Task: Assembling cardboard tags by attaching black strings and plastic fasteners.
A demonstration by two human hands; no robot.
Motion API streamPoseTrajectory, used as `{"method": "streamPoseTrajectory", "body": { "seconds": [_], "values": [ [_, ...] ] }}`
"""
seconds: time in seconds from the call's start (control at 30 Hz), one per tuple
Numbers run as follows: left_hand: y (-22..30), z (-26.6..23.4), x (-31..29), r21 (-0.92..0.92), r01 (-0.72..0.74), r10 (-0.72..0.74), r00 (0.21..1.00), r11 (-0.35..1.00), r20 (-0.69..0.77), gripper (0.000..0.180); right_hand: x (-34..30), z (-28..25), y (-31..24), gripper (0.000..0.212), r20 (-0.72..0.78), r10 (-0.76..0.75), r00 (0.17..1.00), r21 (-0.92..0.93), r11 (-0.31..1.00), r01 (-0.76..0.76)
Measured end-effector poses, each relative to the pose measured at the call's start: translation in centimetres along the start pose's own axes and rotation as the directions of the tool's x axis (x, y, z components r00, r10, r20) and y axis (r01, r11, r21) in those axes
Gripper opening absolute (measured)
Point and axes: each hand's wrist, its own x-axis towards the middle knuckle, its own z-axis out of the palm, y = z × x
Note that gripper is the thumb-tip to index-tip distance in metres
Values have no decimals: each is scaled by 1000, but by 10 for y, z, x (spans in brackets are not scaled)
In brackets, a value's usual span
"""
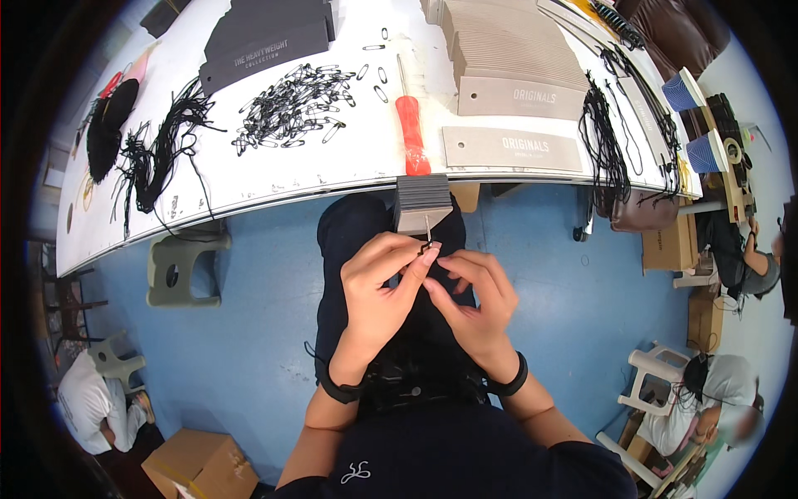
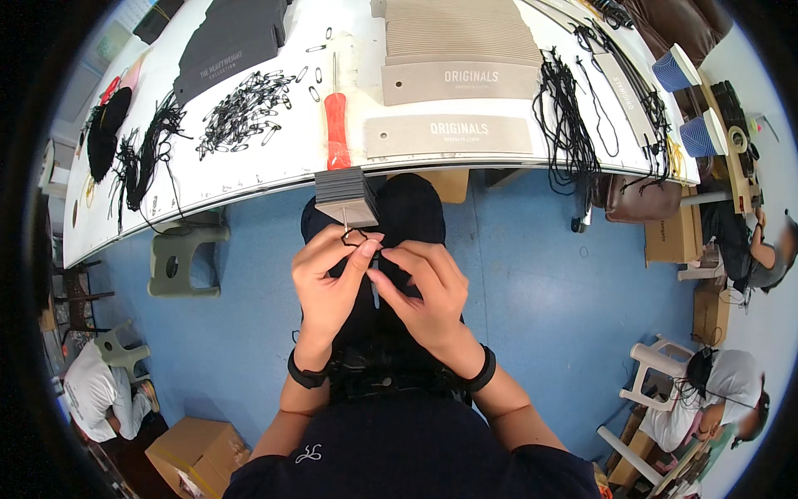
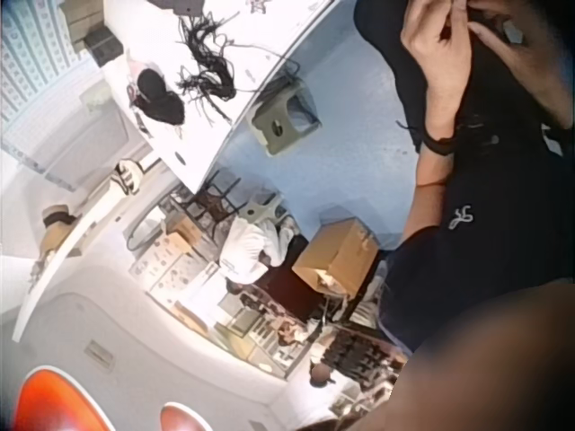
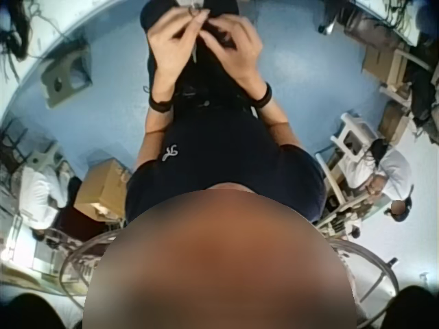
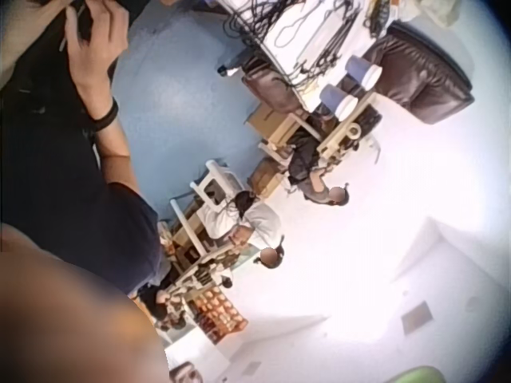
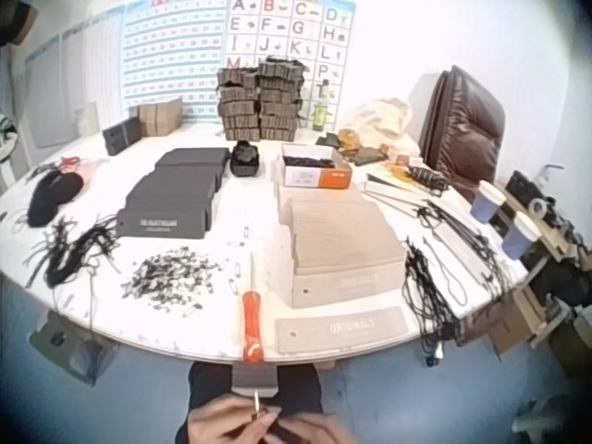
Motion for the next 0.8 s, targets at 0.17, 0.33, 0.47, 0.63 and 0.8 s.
{"method": "streamPoseTrajectory", "body": {
  "seconds": [0.17, 0.33, 0.47, 0.63, 0.8],
  "values": [
    [2, -2, 0, 11, -3, 3, 1000, 1000, -2, 7, 5, 6, -2, 25, -36, 28, 999, 26, 999, -28],
    [2, -4, 0, 60, -12, 7, 997, 998, 80, 6, 7, 9, 2, 23, -14, 39, 999, 86, 996, -38],
    [3, -5, 1, 48, -5, 0, 995, 999, 97, 7, 10, 2, -1, 23, 63, 135, 989, 174, 974, -144],
    [3, -3, 1, 46, -5, 1, 996, 999, 94, 6, 9, 5, 1, 25, 33, 53, 998, 101, 993, -56],
    [6, -6, 2, 46, 8, -13, 994, 999, 110, 6, 10, 7, 2, 24, 10, -8, 1000, -32, 999, 8]
  ]
}}
